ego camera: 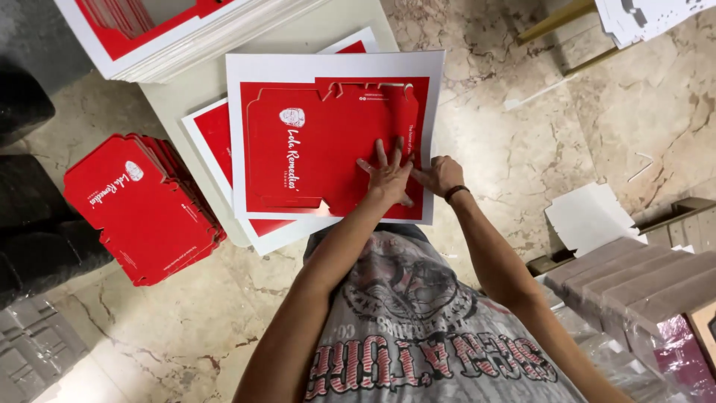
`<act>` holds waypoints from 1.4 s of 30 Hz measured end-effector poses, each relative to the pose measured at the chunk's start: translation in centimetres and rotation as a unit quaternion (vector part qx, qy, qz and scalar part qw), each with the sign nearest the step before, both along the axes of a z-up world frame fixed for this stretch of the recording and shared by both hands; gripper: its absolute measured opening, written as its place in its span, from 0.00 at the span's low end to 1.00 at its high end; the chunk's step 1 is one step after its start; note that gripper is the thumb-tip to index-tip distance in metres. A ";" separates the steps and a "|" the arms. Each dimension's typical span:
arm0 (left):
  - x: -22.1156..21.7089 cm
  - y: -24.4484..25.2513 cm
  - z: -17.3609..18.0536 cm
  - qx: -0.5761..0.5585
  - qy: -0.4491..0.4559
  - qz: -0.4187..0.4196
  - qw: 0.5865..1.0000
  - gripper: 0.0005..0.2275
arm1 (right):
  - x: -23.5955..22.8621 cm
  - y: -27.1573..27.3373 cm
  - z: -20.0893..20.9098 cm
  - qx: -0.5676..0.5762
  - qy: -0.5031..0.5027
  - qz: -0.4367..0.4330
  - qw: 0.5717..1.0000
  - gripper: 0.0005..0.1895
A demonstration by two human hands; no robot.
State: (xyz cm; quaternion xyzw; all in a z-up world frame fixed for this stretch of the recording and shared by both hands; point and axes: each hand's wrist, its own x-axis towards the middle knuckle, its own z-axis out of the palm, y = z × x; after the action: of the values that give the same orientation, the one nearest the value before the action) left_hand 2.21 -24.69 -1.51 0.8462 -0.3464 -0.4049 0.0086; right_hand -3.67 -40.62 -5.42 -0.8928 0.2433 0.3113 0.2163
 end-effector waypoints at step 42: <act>-6.1 35.9 -2.5 -0.013 -0.038 0.607 0.794 0.31 | -2.1 2.7 4.8 0.184 0.054 -0.212 0.958 0.41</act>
State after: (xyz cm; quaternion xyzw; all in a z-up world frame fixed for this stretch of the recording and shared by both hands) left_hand -3.92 11.16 -4.00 0.8970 0.2332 -0.2801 0.2501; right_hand -5.77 -37.90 -0.57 -0.7474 0.3764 0.3457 0.4246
